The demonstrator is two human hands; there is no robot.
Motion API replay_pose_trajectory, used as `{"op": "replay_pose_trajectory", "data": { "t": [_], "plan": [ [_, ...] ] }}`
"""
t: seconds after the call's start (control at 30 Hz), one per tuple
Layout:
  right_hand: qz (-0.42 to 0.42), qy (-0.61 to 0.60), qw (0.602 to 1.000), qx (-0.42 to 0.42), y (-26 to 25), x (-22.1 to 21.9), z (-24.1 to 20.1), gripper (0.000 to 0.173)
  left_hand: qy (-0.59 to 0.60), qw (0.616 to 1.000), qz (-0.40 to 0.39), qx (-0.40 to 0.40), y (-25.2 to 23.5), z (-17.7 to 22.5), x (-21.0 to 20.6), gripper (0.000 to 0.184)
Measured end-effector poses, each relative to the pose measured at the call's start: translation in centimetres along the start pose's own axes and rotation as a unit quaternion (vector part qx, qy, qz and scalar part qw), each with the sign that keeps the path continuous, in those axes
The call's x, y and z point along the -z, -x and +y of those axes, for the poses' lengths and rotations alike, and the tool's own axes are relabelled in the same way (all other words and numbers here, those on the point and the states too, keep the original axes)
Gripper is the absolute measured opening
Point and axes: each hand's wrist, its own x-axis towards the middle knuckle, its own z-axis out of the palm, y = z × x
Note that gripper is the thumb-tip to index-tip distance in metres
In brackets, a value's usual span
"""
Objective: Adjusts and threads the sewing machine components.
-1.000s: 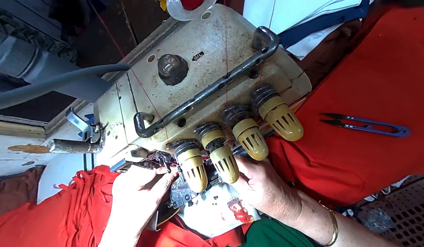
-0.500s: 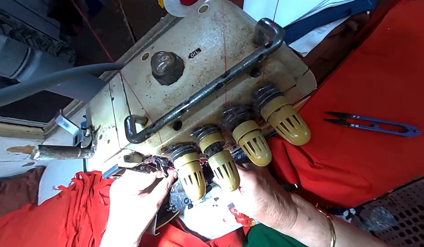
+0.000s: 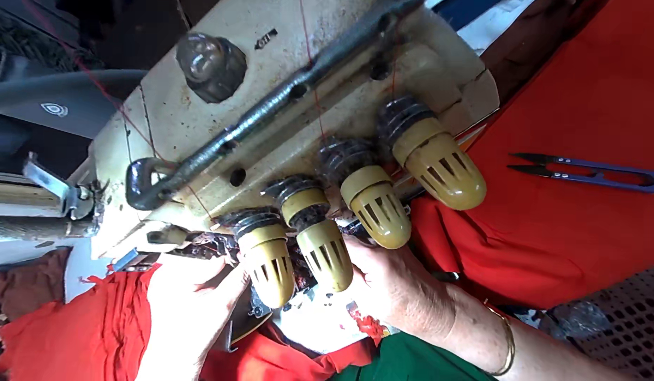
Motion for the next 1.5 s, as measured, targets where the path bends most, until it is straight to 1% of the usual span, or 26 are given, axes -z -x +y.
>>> {"op": "replay_pose_trajectory", "data": {
  "t": [0.1, 0.13, 0.23, 0.3, 0.37, 0.47, 0.57, 0.63, 0.73, 0.87, 0.97, 1.07, 1.17, 1.27, 1.43, 1.5],
  "plan": [
    [-0.015, -0.002, 1.0, -0.006, 0.0, 0.1, 0.0, 0.01, -0.01, 1.0, 0.001, -0.025, -0.2, -0.1, 0.0, 0.027],
    [-0.015, -0.006, 1.0, -0.007, 0.0, 0.2, 0.0, 0.01, -0.012, 1.0, 0.005, -0.023, -0.3, 0.1, -0.1, 0.025],
    [-0.009, -0.012, 1.0, -0.005, -0.1, 0.2, 0.0, 0.009, -0.023, 1.0, 0.003, -0.014, -0.4, 0.4, -0.1, 0.025],
    [0.008, -0.019, 1.0, 0.006, 0.0, 0.0, 0.1, 0.008, -0.039, 0.999, -0.002, -0.021, -0.4, 0.2, 0.1, 0.03],
    [0.044, -0.019, 0.999, 0.019, -0.1, -0.2, -0.1, 0.008, -0.049, 0.998, -0.007, -0.029, -0.4, 0.2, 0.2, 0.031],
    [0.088, -0.011, 0.995, 0.044, -0.6, -0.6, -0.9, 0.008, -0.03, 0.999, -0.005, -0.027, -0.5, 0.4, 0.1, 0.019],
    [0.062, -0.012, 0.997, 0.041, -1.3, -0.9, -1.6, 0.015, -0.022, 0.999, -0.009, -0.023, -0.5, 0.4, -0.1, 0.016],
    [0.028, -0.002, 0.999, 0.029, -1.6, -0.9, -1.9, 0.02, -0.024, 0.999, -0.007, -0.034, -0.6, 0.4, -0.2, 0.017],
    [0.003, 0.016, 1.0, 0.012, -1.9, -1.1, -2.1, 0.023, -0.02, 0.999, -0.003, -0.043, -0.7, 0.4, -0.3, 0.017],
    [0.013, 0.037, 0.999, 0.026, -2.0, -1.8, -1.8, 0.021, -0.004, 0.998, -0.004, -0.064, -0.7, 0.2, -0.5, 0.013],
    [0.005, 0.048, 0.999, 0.024, -2.2, -2.1, -1.9, 0.013, -0.001, 0.997, -0.004, -0.076, -0.8, 0.0, -0.6, 0.015],
    [0.03, 0.07, 0.997, 0.025, -2.3, -2.6, -1.9, 0.005, 0.001, 0.997, -0.006, -0.077, -0.8, -0.1, -0.7, 0.015],
    [0.062, 0.089, 0.994, 0.027, -2.2, -3.1, -1.7, 0.008, 0.002, 0.996, -0.003, -0.085, -0.8, -0.1, -0.7, 0.015],
    [0.086, 0.106, 0.99, 0.03, -2.4, -3.5, -1.4, 0.006, -0.005, 0.995, 0.004, -0.096, -0.8, -0.3, -0.8, 0.017],
    [0.081, 0.118, 0.989, 0.028, -2.4, -3.9, -1.2, 0.011, 0.007, 0.997, -0.002, -0.079, -0.8, -0.1, -0.9, 0.014],
    [0.078, 0.113, 0.99, 0.024, -2.5, -4.1, -1.1, 0.011, 0.016, 0.996, 0.0, -0.086, -0.8, -0.3, -1.0, 0.014]
  ]
}}
